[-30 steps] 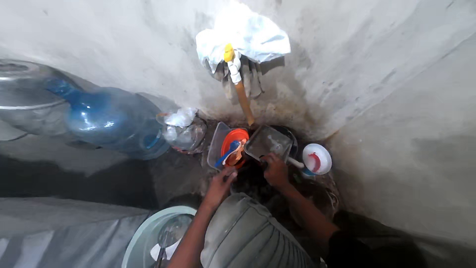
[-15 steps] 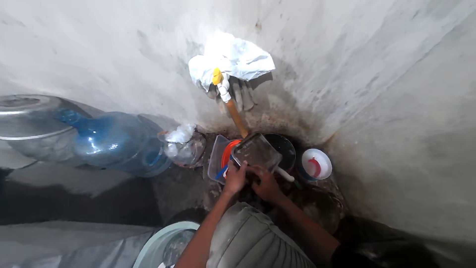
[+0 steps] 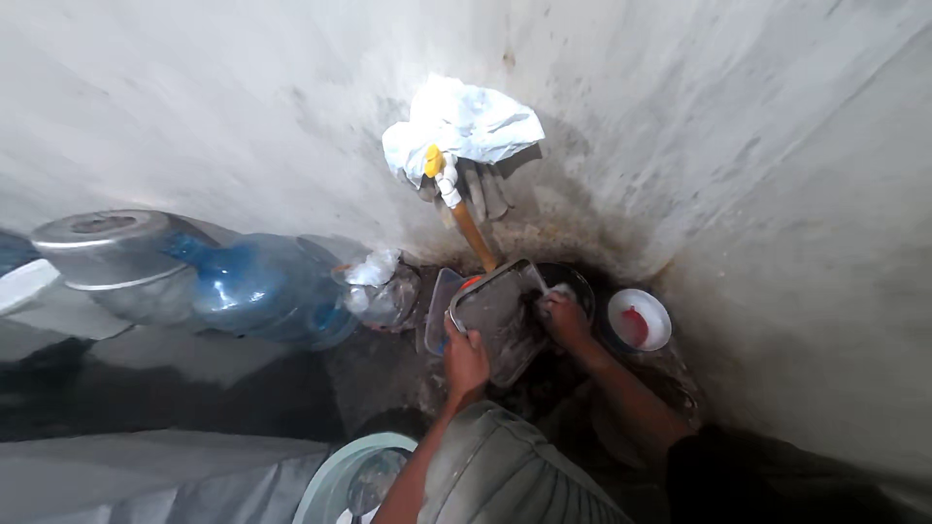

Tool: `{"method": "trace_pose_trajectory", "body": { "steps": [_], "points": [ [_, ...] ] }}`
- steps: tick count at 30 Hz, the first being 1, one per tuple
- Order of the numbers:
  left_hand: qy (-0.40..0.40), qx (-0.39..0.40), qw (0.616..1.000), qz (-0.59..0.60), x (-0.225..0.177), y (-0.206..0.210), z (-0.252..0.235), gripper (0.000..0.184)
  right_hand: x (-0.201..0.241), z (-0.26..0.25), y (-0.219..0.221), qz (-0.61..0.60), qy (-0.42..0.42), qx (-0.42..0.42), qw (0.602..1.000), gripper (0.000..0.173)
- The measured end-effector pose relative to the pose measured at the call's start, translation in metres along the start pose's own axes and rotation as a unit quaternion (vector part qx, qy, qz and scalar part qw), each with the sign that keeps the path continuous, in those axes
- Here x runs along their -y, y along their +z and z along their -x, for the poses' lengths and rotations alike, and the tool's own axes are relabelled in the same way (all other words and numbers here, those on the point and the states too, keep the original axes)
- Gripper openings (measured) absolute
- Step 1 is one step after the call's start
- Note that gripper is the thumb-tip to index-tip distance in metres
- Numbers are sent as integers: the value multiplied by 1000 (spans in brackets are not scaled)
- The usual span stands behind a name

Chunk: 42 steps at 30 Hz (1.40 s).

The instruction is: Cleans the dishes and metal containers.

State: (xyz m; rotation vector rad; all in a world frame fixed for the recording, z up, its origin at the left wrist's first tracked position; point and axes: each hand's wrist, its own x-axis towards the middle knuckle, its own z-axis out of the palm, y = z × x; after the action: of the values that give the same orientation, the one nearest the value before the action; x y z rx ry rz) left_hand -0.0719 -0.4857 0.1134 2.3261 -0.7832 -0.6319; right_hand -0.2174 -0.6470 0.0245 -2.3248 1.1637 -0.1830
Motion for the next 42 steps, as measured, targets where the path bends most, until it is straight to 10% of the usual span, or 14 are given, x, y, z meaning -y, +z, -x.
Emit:
{"method": "trace_pose_trajectory", "body": {
  "steps": [6,20,26,34,42],
  "points": [
    [42,-15,998,36,7,4,-2,62,45,-28,-6,-139,26,-133,981,34],
    [59,49,979,-190,-52,-55,-16,57,141,46,15,-401,-70,-45,912,57],
    [19,23,980,-199,-53,-64,-9,57,101,70,35,-332,-199,-42,921,28],
    [-3,-38,982,-183,-38,-78,5,41,68,35,-4,-117,44,-26,992,37],
    [8,-45,980,-194,-43,-73,10,40,130,23,-7,-207,-16,-119,971,36]
  ]
}}
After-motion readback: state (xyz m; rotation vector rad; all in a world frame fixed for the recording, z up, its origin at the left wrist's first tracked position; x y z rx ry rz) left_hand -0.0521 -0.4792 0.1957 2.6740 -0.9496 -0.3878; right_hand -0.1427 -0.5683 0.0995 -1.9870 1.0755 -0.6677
